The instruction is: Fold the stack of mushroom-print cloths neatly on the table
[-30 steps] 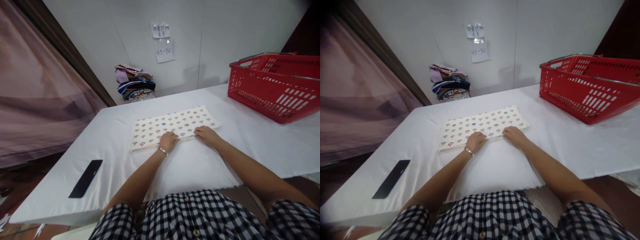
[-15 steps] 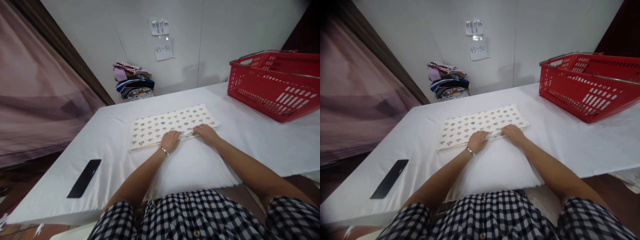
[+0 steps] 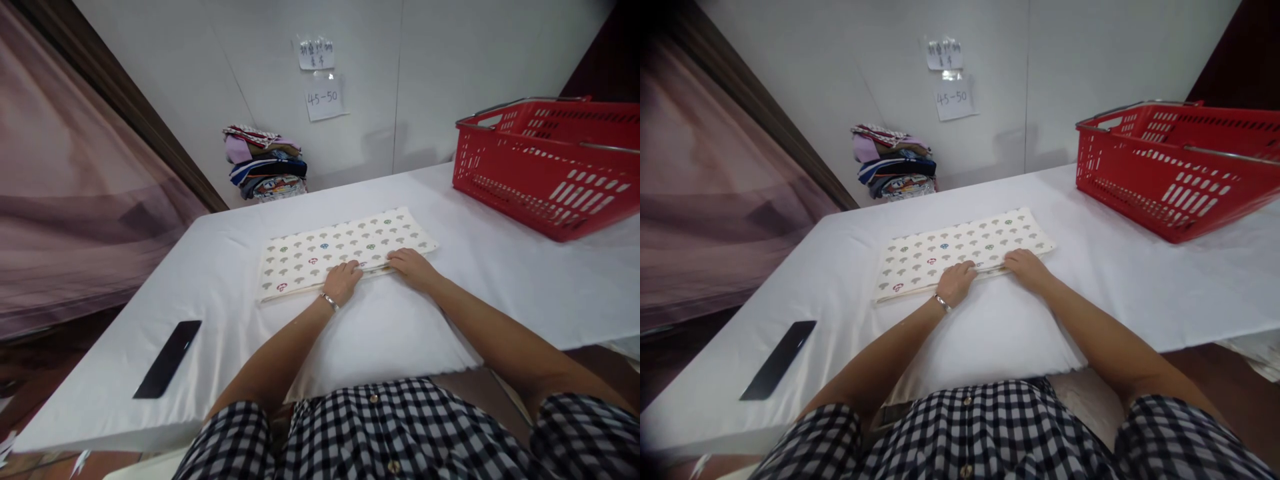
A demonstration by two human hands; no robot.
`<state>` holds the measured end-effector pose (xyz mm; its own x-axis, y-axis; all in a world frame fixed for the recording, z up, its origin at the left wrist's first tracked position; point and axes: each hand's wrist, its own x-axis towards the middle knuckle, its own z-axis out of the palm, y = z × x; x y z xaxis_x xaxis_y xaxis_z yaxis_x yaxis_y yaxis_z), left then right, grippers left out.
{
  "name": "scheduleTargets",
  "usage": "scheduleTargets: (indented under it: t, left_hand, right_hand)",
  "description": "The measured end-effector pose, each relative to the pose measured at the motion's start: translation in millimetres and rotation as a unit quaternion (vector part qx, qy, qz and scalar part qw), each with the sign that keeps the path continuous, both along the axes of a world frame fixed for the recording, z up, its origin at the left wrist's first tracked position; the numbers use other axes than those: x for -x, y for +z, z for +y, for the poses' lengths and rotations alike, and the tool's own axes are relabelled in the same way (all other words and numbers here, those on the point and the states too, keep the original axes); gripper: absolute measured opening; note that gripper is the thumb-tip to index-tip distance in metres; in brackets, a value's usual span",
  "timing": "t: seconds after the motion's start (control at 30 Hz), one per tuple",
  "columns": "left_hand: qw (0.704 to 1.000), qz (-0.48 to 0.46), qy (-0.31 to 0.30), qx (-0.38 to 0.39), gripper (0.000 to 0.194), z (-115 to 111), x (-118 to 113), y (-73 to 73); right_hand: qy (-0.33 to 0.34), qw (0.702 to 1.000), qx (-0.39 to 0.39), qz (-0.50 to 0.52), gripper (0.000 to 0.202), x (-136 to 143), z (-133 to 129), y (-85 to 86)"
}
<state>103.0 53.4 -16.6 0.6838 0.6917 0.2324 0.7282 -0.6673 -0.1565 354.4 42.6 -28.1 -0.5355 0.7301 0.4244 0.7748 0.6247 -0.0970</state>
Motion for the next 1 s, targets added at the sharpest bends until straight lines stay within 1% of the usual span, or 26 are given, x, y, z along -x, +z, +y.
scheduleTargets:
  t: [0.17,0.33,0.43,0.6,0.77,0.9,1.0]
  left_hand:
    - [1.0,0.01,-0.019,0.0,0.027,-3.3,2.1,1.1]
    - [0.999,-0.001,-0.037,0.002,0.017,-6.1,3.4,6.2]
    - [1.0,-0.003,-0.027,-0.008,0.017,-5.7,2.2,5.4]
    - [0.999,-0.001,-0.017,-0.038,0.023,-1.4,-0.1,-1.6]
    - [1.0,-0.01,-0.004,-0.029,0.023,3.3,-2.2,-5.8]
    - [1.0,-0.005,0.023,-0.009,0.024,2.9,-5.7,-4.4]
    - [1.0,-0.008,0.021,0.003,0.025,0.2,-9.7,0.9]
  right_hand:
    - [0.03,1.0,0.004,0.003,0.019,-5.8,-4.1,2.0]
    - [0.043,0.999,0.005,0.012,0.017,-8.0,-5.0,3.6]
    - [0.043,0.999,-0.002,0.008,0.02,-7.9,-3.9,3.8]
    - [0.021,1.0,-0.017,0.007,0.025,-6.5,-2.7,4.1]
    - [0.008,1.0,-0.021,0.013,0.026,-5.3,-1.2,1.8]
    - [-0.002,1.0,-0.028,0.015,0.026,-4.0,0.6,-1.4]
    - [-0.007,1.0,-0.023,0.018,0.027,-2.9,1.2,-2.4]
